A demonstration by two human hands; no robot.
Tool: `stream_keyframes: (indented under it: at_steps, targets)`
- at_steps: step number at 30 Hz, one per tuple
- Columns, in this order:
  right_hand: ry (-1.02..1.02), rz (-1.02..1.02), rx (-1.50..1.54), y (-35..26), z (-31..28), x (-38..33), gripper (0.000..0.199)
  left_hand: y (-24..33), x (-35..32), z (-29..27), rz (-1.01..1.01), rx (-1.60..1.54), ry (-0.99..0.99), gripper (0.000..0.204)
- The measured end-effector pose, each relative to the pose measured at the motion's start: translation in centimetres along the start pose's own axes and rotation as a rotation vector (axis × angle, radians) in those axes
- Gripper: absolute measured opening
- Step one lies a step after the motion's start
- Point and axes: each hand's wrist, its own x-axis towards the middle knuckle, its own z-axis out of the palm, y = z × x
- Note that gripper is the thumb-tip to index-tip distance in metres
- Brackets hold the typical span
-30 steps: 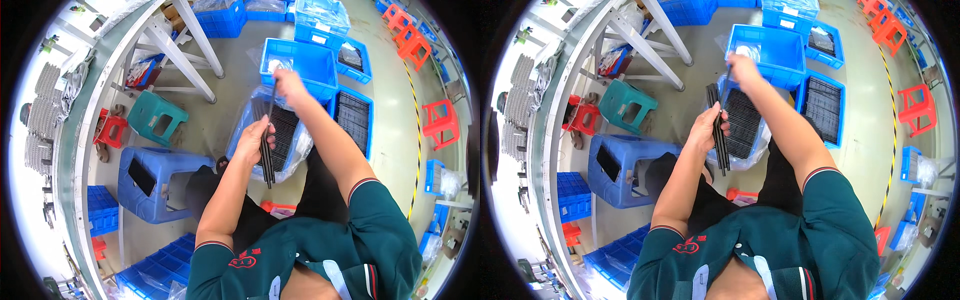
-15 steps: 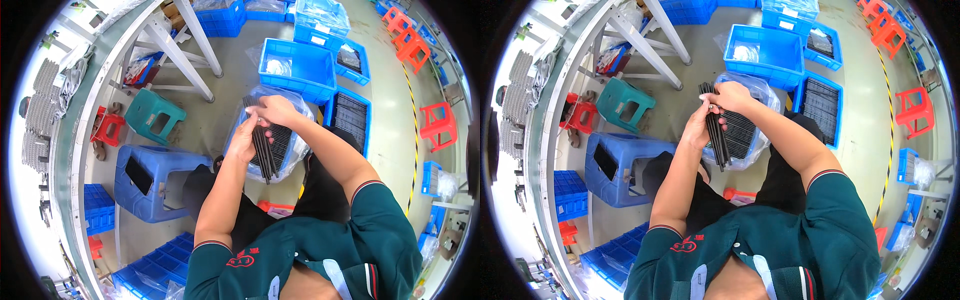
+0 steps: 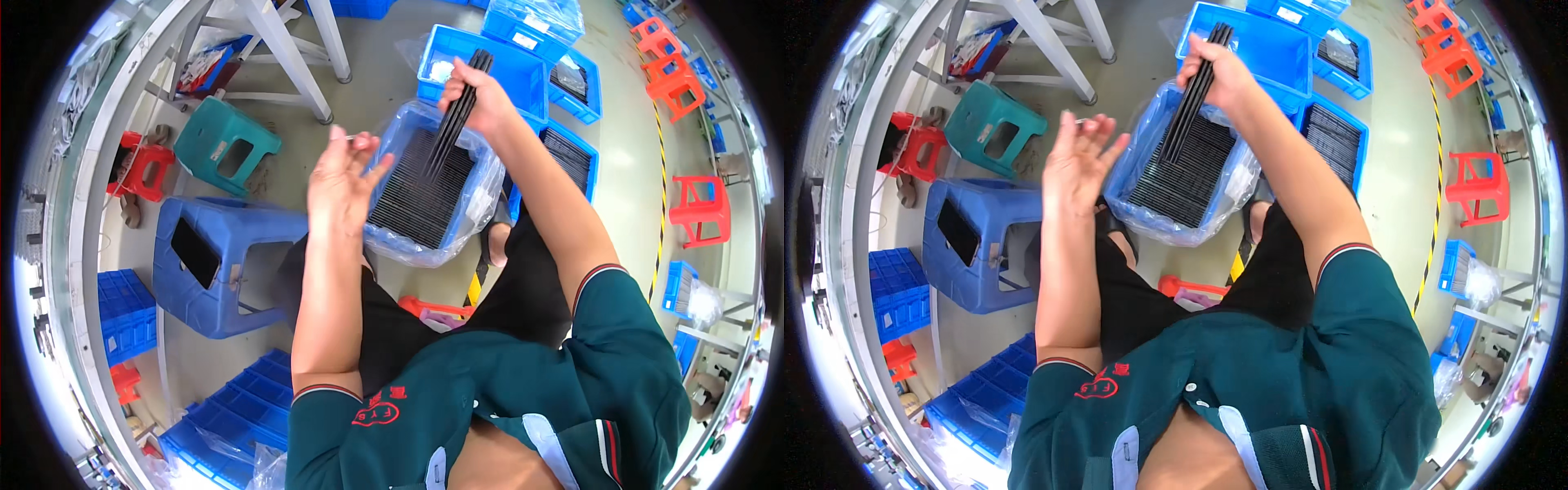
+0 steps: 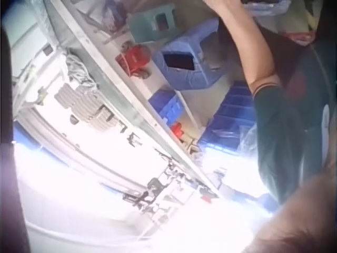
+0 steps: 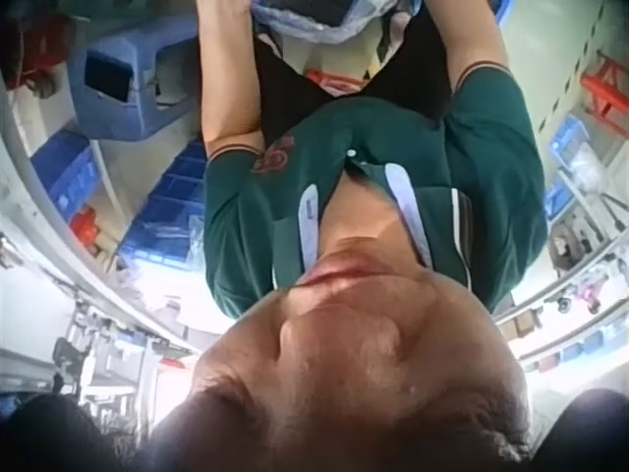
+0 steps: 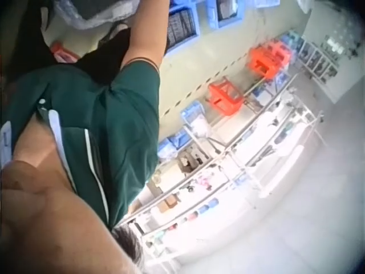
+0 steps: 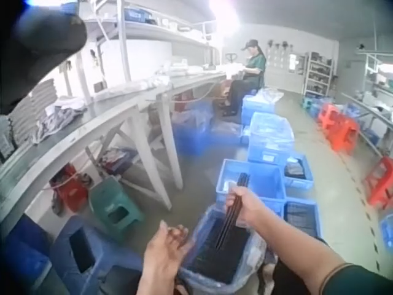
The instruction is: Picking long black components from a pile and placing them into individual slots in a divided tray inside a blue storage bin.
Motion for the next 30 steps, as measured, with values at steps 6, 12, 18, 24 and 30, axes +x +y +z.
stream_keyframes:
  at_steps: [6, 12, 18, 24, 30]
  targets:
    - [0.334, -0.291, -0.935, 3.6, -6.5, 6.6, 0.033, 2.2, -2.6, -1.6, -0.003, 0.029, -0.066, 0.035]
    - [0.237, -0.264, -1.758, 13.0, -15.3, 9.3, 0.035, 3.0, -3.6, -0.4, -0.007, 0.095, -0.093, 0.040]
    - [0.099, -0.087, -1.998, 16.9, -19.9, 12.6, 0.028, 3.3, -3.4, -0.9, 0.023, 0.098, -0.029, 0.048]
    - [0.218, -0.210, -2.140, 17.0, -26.5, 15.5, 0.024, 3.5, -1.8, -0.9, -0.051, 0.147, -0.019, 0.050]
    - [0.509, -0.097, -2.136, 17.0, -29.6, 15.3, 0.049, 3.6, -1.3, -0.5, -0.052, 0.122, 0.044, 0.047]
